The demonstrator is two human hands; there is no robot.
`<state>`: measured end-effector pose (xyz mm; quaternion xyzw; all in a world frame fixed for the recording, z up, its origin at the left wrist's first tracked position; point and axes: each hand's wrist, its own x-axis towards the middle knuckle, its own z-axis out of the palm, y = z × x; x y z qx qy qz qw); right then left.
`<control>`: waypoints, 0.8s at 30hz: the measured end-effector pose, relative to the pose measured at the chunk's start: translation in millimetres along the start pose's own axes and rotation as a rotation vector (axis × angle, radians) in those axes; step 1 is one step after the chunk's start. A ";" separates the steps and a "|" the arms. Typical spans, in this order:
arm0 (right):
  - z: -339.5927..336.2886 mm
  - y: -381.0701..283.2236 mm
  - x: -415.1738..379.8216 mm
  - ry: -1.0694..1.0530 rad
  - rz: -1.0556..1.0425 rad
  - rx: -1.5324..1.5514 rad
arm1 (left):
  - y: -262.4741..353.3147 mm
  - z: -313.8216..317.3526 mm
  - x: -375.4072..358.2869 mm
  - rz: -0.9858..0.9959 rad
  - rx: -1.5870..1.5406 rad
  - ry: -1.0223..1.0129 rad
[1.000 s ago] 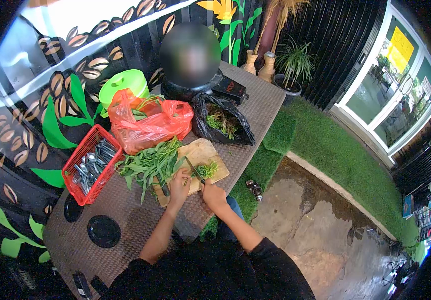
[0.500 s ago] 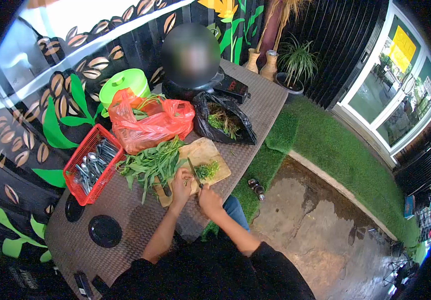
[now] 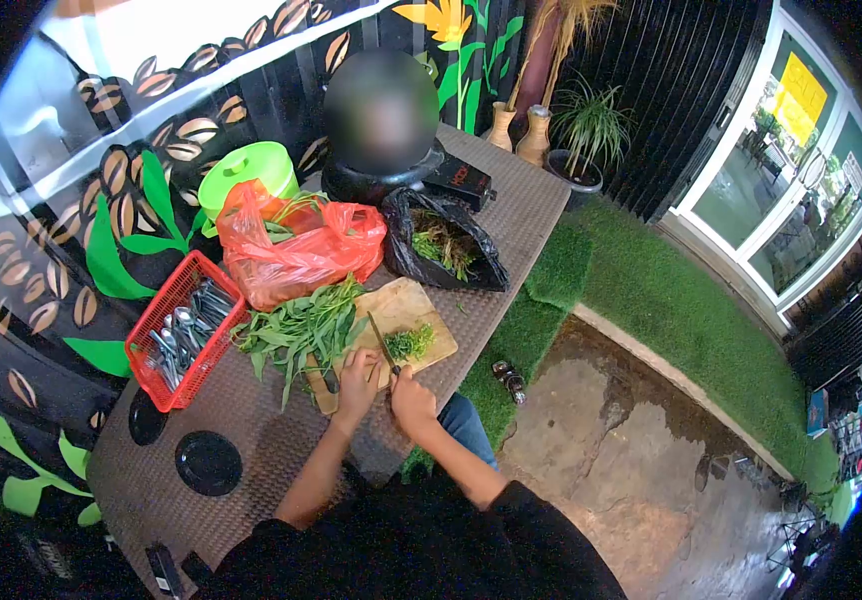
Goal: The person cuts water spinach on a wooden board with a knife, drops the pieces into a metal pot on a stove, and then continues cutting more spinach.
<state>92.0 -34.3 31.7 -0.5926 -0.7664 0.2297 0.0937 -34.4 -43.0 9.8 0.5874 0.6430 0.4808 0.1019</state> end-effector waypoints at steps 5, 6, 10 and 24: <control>-12.8 7.5 3.8 -0.014 -0.057 -0.020 | -40.8 18.5 13.8 -0.120 -0.283 -0.024; -15.0 9.2 4.2 -0.010 -0.077 -0.026 | -39.6 16.4 17.1 -0.122 -0.283 -0.024; -21.3 13.8 3.8 -0.027 -0.100 -0.041 | -27.9 6.6 31.6 -0.223 -0.307 -0.140; -2.5 7.9 10.4 -0.007 -0.044 -0.028 | -7.2 1.3 21.2 -0.048 -0.060 -0.089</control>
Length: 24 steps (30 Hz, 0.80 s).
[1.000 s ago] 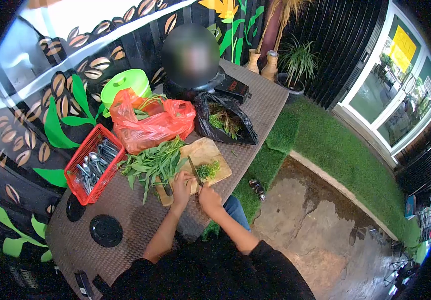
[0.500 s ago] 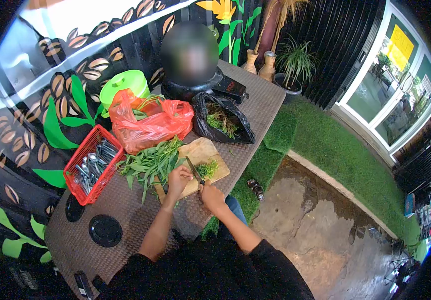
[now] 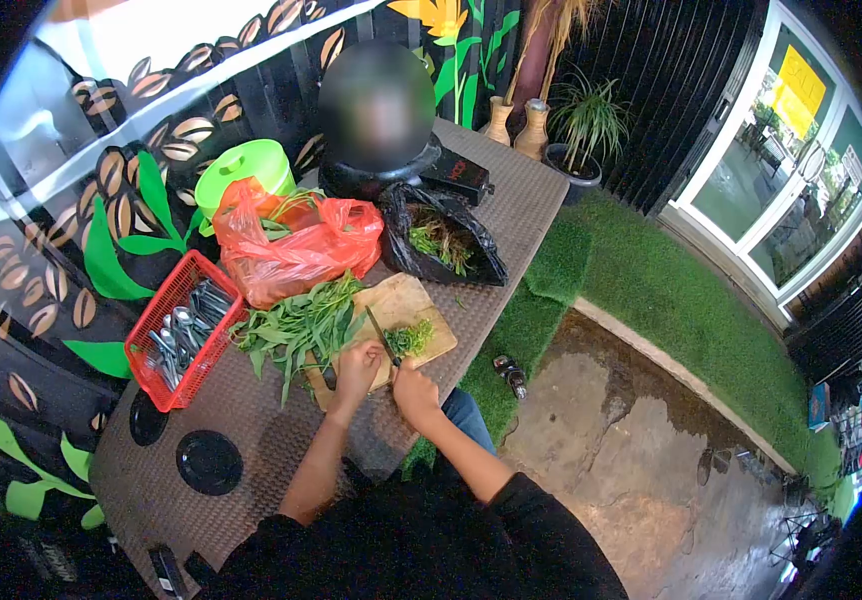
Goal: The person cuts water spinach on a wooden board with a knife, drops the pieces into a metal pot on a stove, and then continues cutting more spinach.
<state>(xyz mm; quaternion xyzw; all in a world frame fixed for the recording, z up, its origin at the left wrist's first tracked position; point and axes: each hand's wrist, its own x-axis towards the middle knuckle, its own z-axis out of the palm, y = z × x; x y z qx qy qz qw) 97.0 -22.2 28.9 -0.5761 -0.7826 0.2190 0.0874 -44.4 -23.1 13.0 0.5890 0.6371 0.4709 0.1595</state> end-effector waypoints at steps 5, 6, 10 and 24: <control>-8.8 -2.2 1.4 -0.033 0.004 -0.031 | -1.2 -3.2 -2.7 -0.025 -0.079 -0.017; -10.6 -0.7 2.3 -0.048 0.001 -0.038 | -2.6 -2.9 -3.5 -0.027 -0.080 -0.017; -13.6 4.3 2.1 -0.060 -0.031 -0.032 | -9.5 0.8 -5.1 -0.064 -0.082 0.017; -2.8 -11.3 -12.7 0.006 0.016 0.024 | 7.8 6.4 -13.0 -0.084 -0.125 0.156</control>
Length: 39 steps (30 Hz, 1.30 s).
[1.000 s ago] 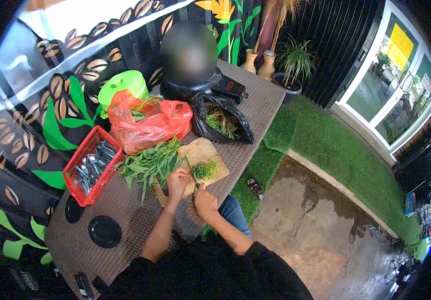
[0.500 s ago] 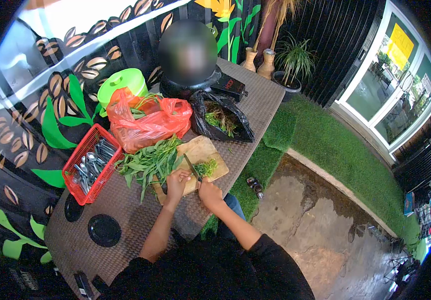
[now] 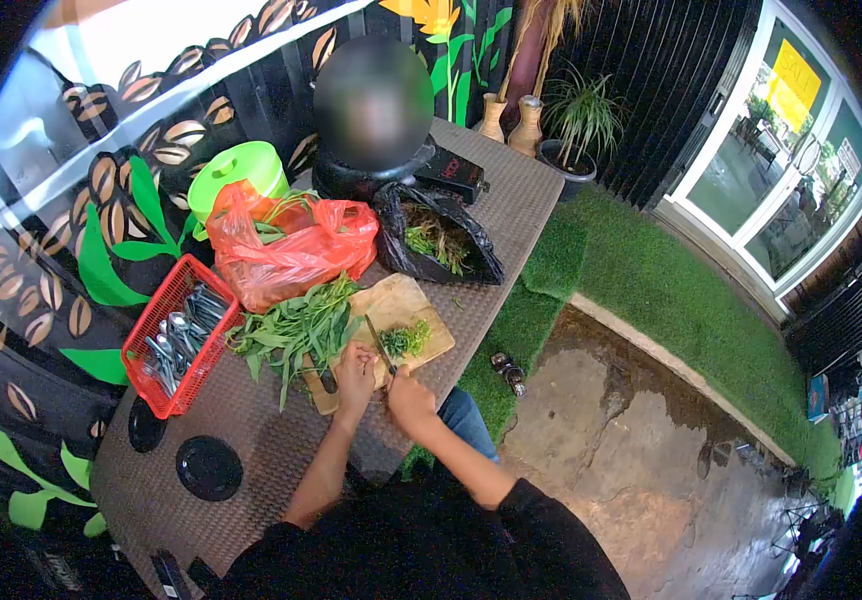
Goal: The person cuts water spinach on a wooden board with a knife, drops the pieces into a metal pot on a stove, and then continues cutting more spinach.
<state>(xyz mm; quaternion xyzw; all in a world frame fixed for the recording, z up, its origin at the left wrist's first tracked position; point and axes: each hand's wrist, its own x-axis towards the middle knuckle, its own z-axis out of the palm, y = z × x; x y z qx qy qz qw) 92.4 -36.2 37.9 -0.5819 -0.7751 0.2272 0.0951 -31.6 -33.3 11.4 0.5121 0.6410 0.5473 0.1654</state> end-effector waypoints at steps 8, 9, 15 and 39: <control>-1.4 -3.1 12.9 0.008 -0.009 0.020 | 6.2 -2.9 -0.2 -0.004 0.087 -0.045; -6.1 -7.0 4.2 -0.027 0.014 0.031 | 4.6 -2.6 1.2 -0.001 0.088 -0.042; 8.5 -2.4 6.0 -0.020 0.033 0.039 | 4.0 -2.5 -3.5 -0.026 0.051 -0.036; -22.3 15.4 11.1 -0.066 -0.053 0.070 | 6.3 -14.1 2.9 -0.214 -0.073 -0.036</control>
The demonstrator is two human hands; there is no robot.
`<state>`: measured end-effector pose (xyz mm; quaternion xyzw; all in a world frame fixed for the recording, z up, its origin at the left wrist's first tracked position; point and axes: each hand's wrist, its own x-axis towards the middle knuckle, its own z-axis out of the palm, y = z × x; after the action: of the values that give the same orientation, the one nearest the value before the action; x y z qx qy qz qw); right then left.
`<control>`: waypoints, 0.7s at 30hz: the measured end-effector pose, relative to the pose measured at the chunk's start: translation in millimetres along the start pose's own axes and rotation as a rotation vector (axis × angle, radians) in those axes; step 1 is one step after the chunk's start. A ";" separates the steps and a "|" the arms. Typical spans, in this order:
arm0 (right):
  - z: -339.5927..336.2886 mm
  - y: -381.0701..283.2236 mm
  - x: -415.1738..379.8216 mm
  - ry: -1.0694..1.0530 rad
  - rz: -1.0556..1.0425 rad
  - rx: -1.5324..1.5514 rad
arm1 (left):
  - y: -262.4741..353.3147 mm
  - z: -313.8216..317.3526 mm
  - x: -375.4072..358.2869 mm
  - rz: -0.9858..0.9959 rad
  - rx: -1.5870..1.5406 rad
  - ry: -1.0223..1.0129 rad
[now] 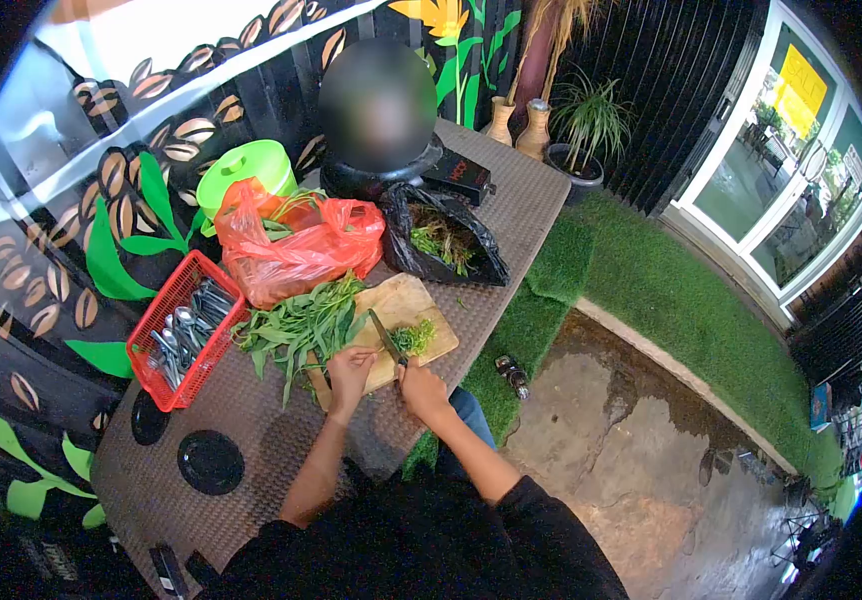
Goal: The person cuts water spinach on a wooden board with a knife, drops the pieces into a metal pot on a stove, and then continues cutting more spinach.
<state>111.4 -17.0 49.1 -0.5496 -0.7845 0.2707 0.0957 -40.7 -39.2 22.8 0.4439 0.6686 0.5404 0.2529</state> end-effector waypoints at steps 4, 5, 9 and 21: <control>-1.6 -0.5 -0.3 0.017 -0.036 -0.038 | -0.5 -3.4 -6.8 0.058 0.163 -0.012; 3.2 -0.8 -1.6 0.039 -0.037 -0.054 | -9.6 -1.9 -5.2 0.166 0.179 0.006; 12.6 -5.9 -9.5 0.047 -0.003 -0.102 | -27.8 3.9 0.8 0.273 0.186 0.026; 29.6 -2.8 4.4 0.101 -0.020 -0.119 | -11.1 7.3 -8.0 0.243 0.322 0.075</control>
<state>94.2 -23.1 25.2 -0.5594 -0.7988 0.1947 0.1050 -34.5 -42.7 9.0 0.5354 0.6968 0.4693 0.0867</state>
